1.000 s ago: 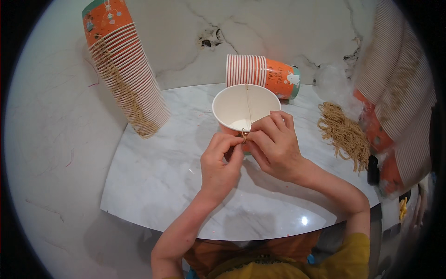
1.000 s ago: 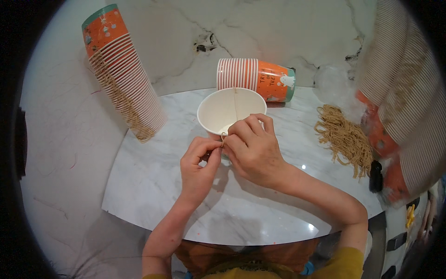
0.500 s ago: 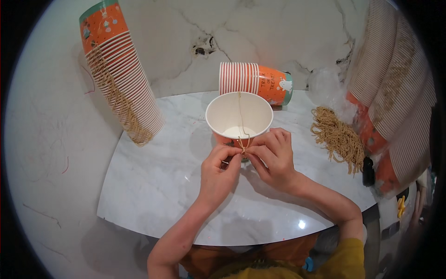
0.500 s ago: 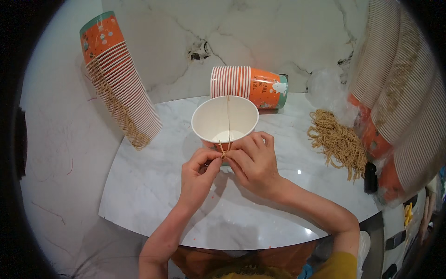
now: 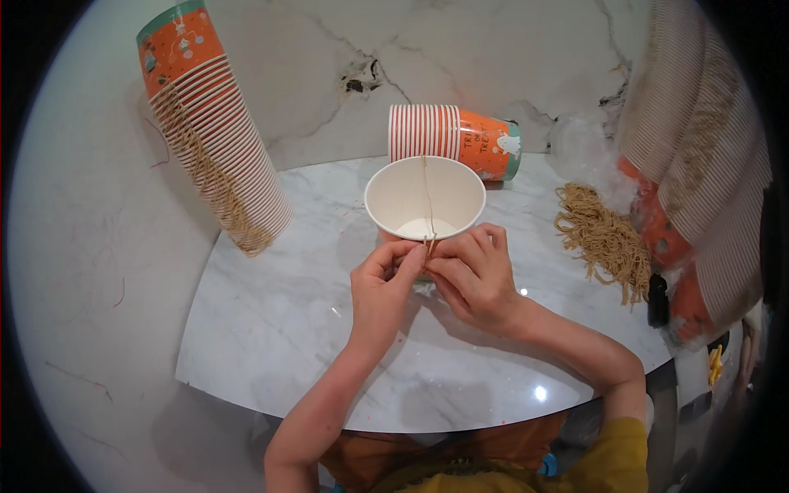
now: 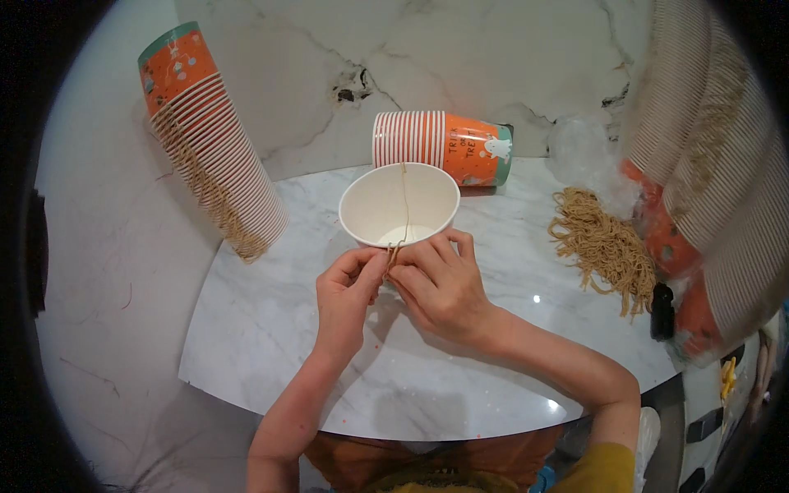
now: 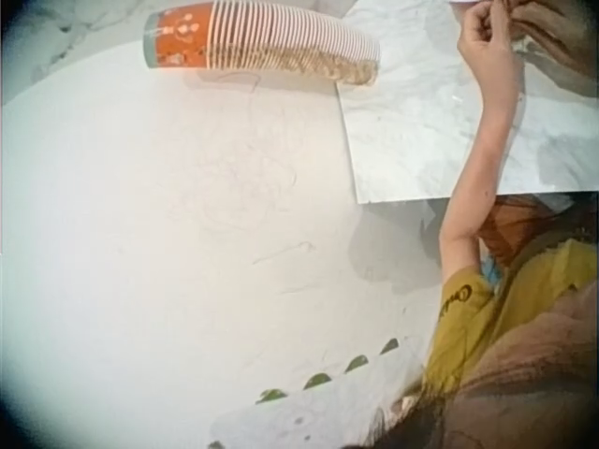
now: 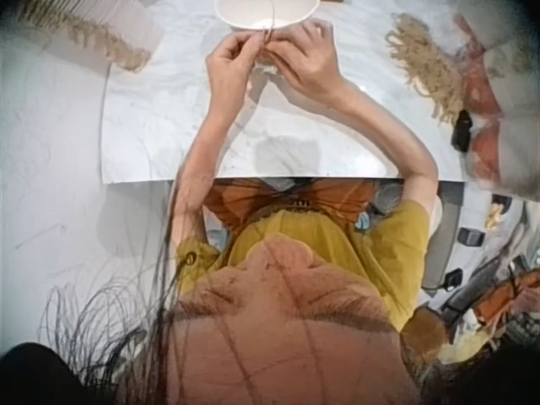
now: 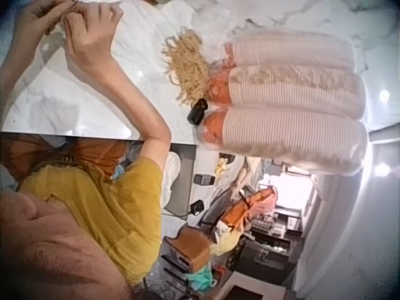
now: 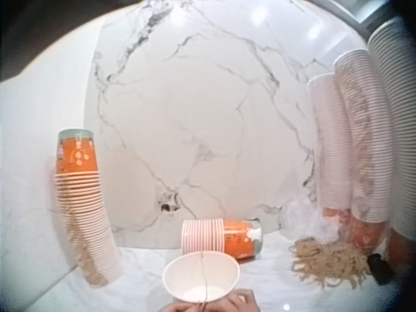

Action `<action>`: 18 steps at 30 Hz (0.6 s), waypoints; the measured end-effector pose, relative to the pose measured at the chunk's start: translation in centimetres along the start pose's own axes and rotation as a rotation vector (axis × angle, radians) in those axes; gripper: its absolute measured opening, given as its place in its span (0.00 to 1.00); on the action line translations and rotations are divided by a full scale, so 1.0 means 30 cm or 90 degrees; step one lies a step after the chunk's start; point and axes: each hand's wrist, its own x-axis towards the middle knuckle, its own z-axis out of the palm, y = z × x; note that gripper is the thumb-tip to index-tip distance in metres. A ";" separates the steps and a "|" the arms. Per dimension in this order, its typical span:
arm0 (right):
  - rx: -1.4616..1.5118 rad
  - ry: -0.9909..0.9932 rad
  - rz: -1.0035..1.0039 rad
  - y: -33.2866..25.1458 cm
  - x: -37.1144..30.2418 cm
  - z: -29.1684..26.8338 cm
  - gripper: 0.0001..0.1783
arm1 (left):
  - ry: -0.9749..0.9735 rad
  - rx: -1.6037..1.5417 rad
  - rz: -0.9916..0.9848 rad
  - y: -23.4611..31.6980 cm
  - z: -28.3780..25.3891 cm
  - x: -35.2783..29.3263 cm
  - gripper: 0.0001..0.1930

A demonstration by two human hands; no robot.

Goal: Attaching rubber band handles to printed paper buckets at a workspace.

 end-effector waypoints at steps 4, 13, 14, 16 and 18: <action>-0.001 -0.002 -0.010 0.000 0.000 -0.006 0.11 | -0.029 -0.061 -0.041 -0.006 -0.011 0.004 0.07; -0.019 0.009 -0.055 0.038 -0.004 0.006 0.13 | -0.031 -0.178 -0.141 -0.006 -0.030 0.008 0.06; -0.025 0.007 -0.079 0.044 -0.003 0.005 0.12 | -0.032 -0.179 -0.155 -0.004 -0.029 0.008 0.06; -0.030 0.004 -0.101 0.051 0.001 0.006 0.12 | -0.039 -0.185 -0.166 -0.003 -0.031 0.008 0.06; -0.033 0.013 -0.123 0.051 0.007 0.005 0.11 | -0.046 -0.190 -0.177 -0.008 -0.035 0.009 0.06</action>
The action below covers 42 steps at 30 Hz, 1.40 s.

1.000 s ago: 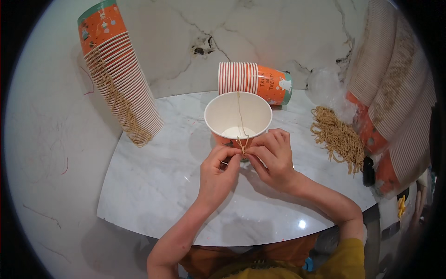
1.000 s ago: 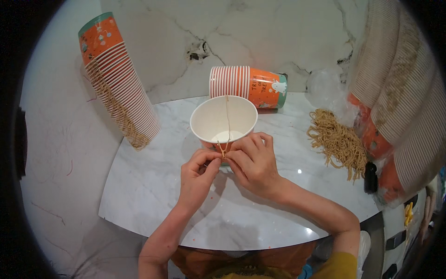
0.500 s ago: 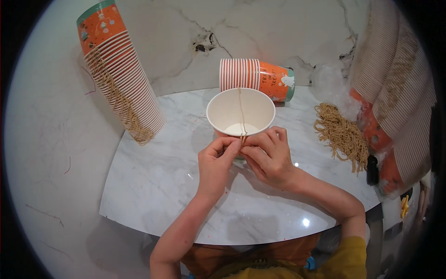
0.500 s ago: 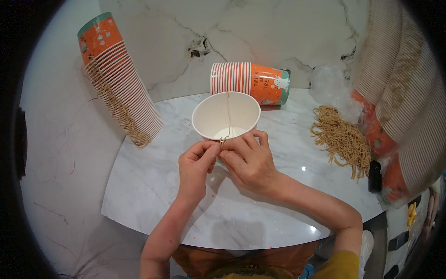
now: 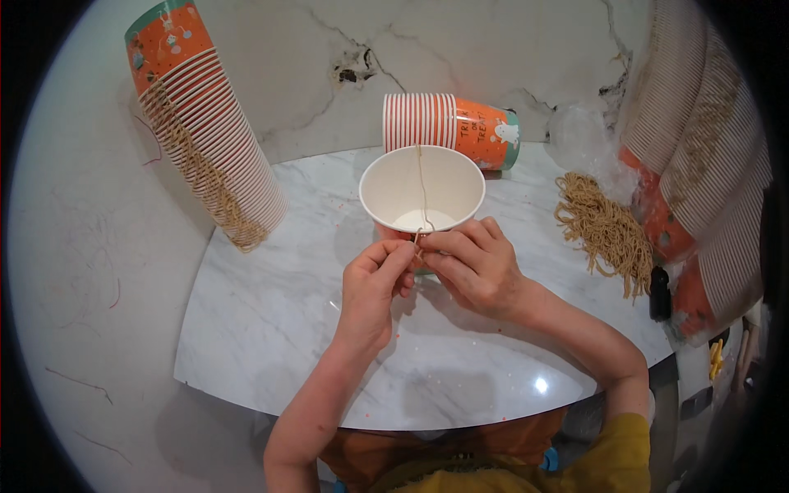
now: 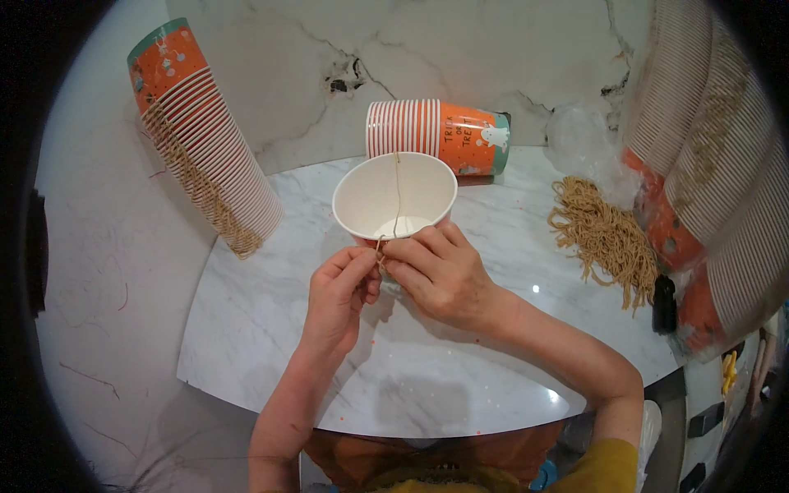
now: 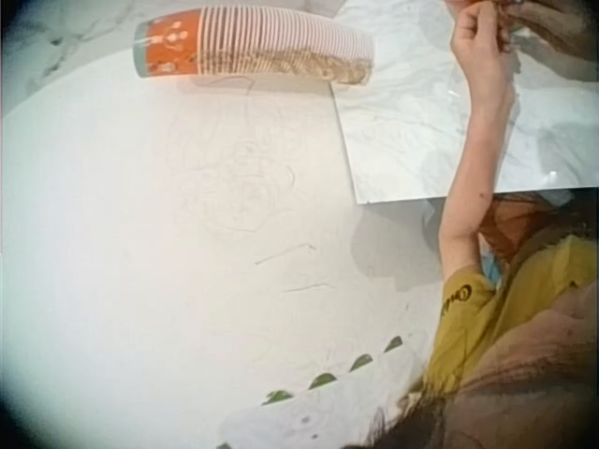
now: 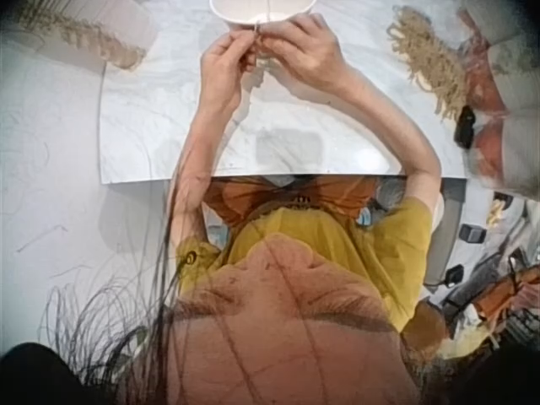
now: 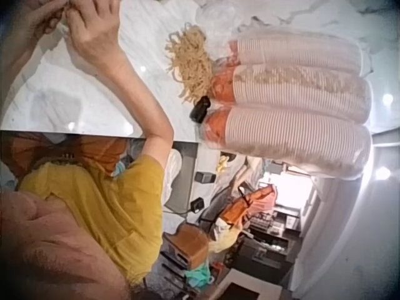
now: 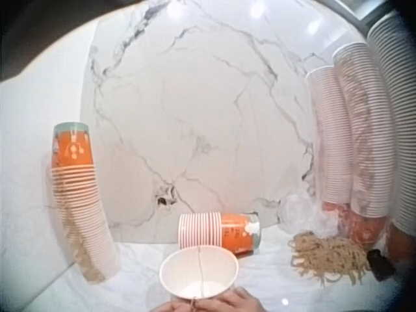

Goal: Attaching rubber band handles to printed paper buckets at a workspace.

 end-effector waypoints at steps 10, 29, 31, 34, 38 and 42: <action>0.032 -0.066 0.018 0.004 0.009 -0.035 0.14 | 0.005 0.006 0.029 -0.008 -0.016 0.014 0.06; 0.050 -0.026 0.046 -0.003 -0.004 -0.014 0.16 | 0.018 -0.025 0.059 -0.015 -0.022 0.016 0.07; 0.042 -0.032 0.055 -0.004 -0.002 -0.016 0.14 | 0.016 -0.024 0.059 -0.013 -0.024 0.017 0.07; 0.066 -0.021 0.042 0.000 -0.001 -0.017 0.17 | 0.015 -0.022 0.058 -0.015 -0.025 0.020 0.07; 0.072 -0.019 0.040 0.000 -0.004 -0.019 0.17 | 0.018 -0.023 0.056 -0.015 -0.022 0.021 0.08; 0.078 -0.019 0.043 -0.005 -0.006 -0.017 0.16 | 0.020 -0.022 0.056 -0.018 -0.025 0.022 0.08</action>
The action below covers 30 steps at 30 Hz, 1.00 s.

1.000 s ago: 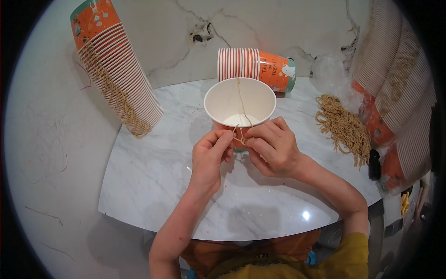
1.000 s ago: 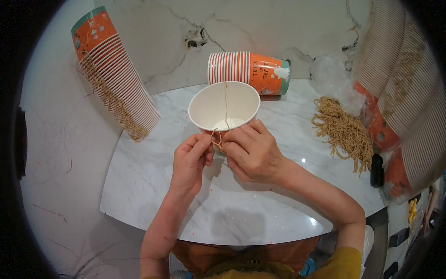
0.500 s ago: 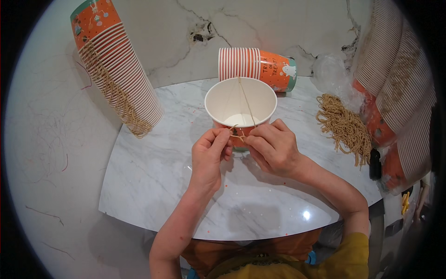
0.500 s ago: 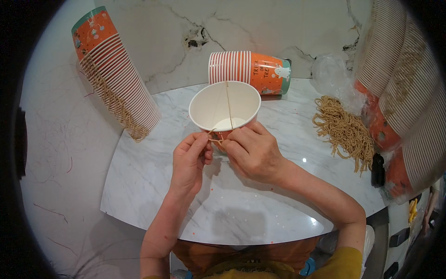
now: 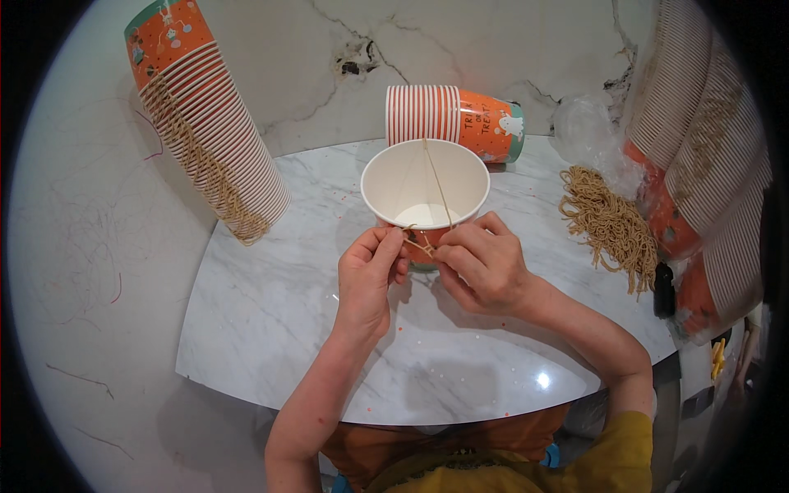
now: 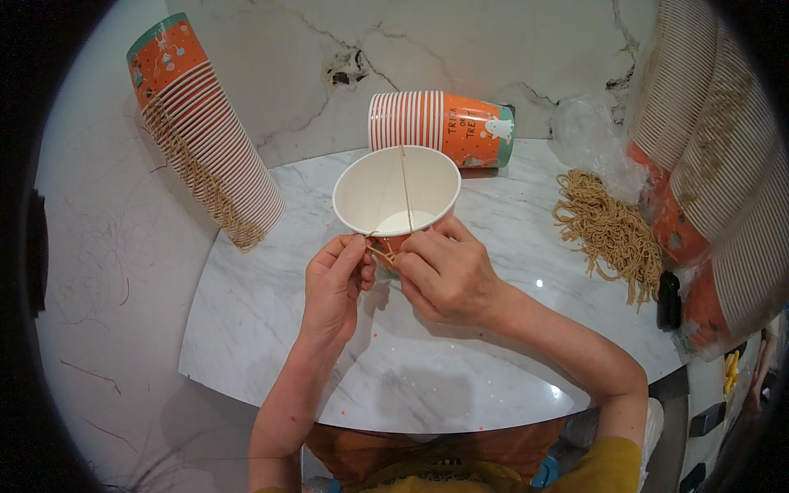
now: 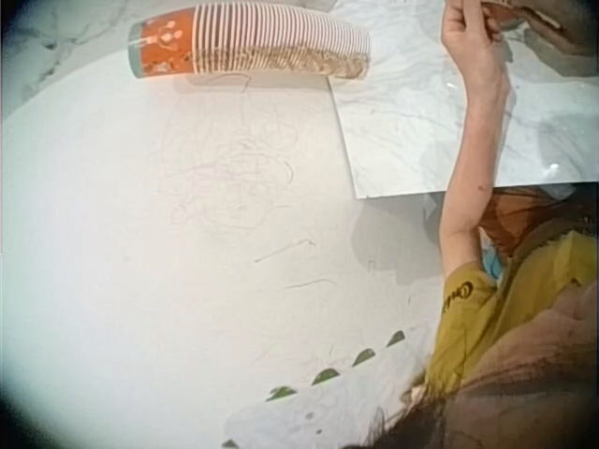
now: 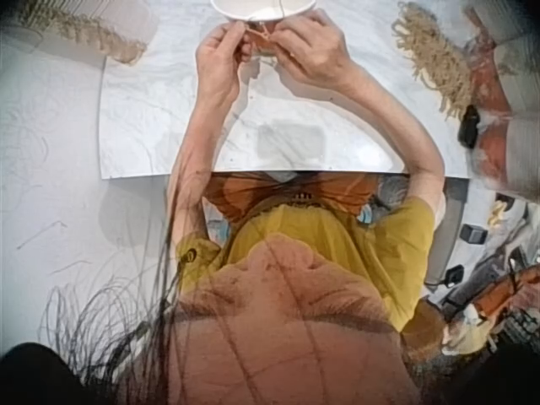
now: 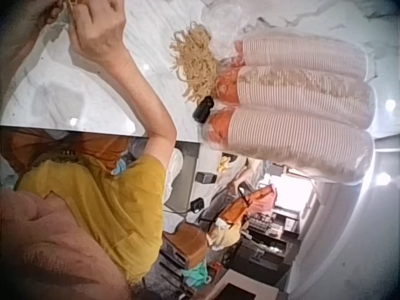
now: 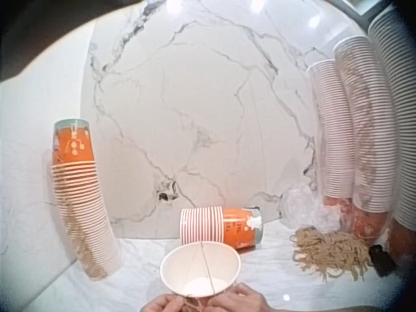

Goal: Attaching rubber band handles to printed paper buckets at a workspace.

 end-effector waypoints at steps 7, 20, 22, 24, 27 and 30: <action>0.010 -0.005 -0.002 0.001 -0.006 0.002 0.15 | -0.007 0.012 0.011 -0.004 -0.004 0.001 0.10; 0.013 -0.007 -0.007 -0.005 0.001 0.001 0.16 | -0.013 0.008 0.037 -0.010 -0.013 0.001 0.10; 0.007 -0.009 -0.004 -0.003 0.000 0.002 0.16 | -0.013 0.010 0.040 -0.010 -0.012 0.001 0.10; 0.004 -0.006 -0.004 -0.001 0.001 0.002 0.15 | -0.012 0.011 0.041 -0.008 -0.009 0.000 0.10; -0.022 -0.023 -0.001 -0.002 0.001 -0.002 0.14 | 0.008 0.008 0.048 -0.005 -0.007 0.003 0.11; -0.023 -0.022 -0.004 0.001 0.001 0.001 0.14 | -0.005 0.018 0.044 -0.001 -0.014 0.005 0.12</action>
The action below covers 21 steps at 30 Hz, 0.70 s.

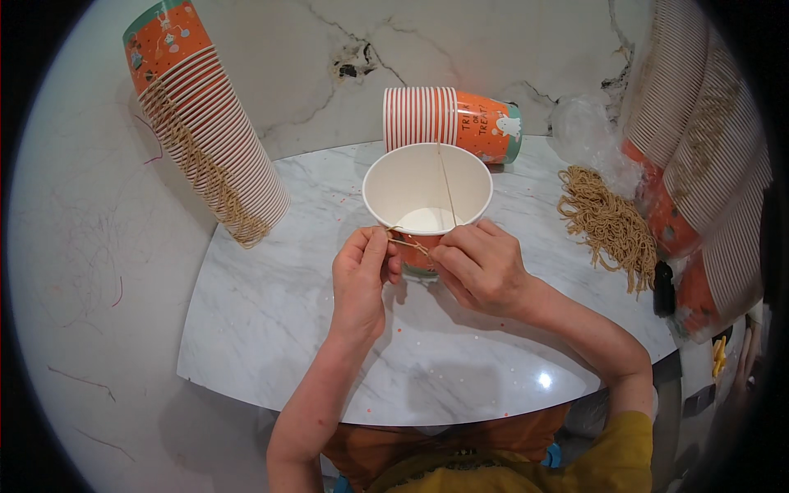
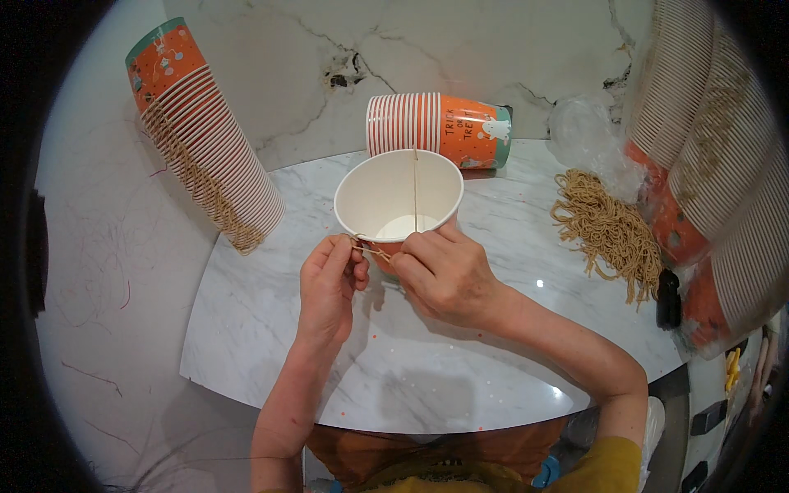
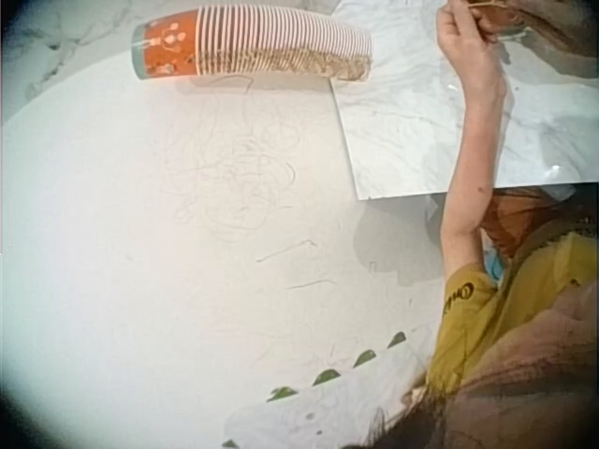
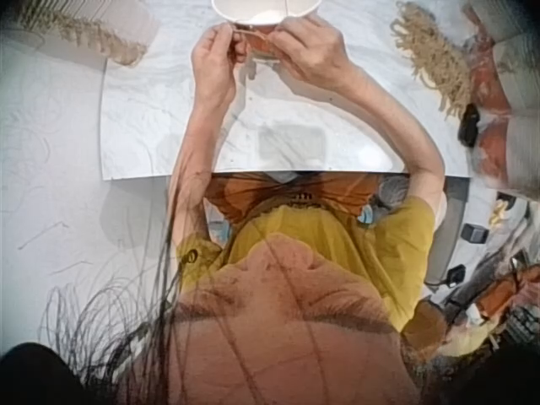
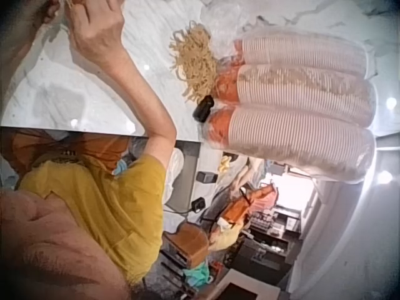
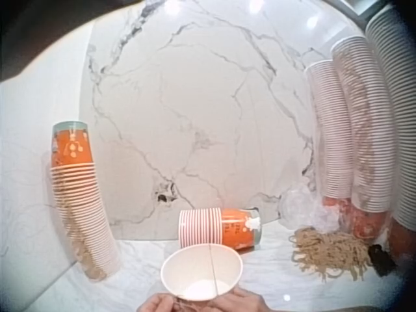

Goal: Attaching rubber band handles to printed paper buckets at a workspace.

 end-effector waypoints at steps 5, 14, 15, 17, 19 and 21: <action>0.004 -0.002 0.005 -0.002 0.000 0.001 0.15 | 0.012 -0.008 0.003 0.003 -0.001 0.001 0.12; 0.006 0.014 0.016 -0.012 0.001 0.008 0.13 | 0.005 -0.009 -0.007 0.005 -0.006 0.000 0.12; 0.006 0.011 0.019 -0.013 0.001 0.006 0.12 | 0.005 -0.009 -0.007 0.005 -0.007 0.000 0.12; 0.012 0.002 0.013 -0.009 -0.002 0.003 0.15 | 0.007 -0.013 -0.009 0.008 -0.008 -0.001 0.12; 0.018 -0.006 0.008 -0.008 -0.002 0.001 0.17 | 0.010 -0.018 -0.008 0.011 -0.008 -0.002 0.12; 0.017 -0.002 0.003 -0.011 0.004 0.001 0.18 | 0.013 -0.022 -0.007 0.014 -0.008 -0.004 0.12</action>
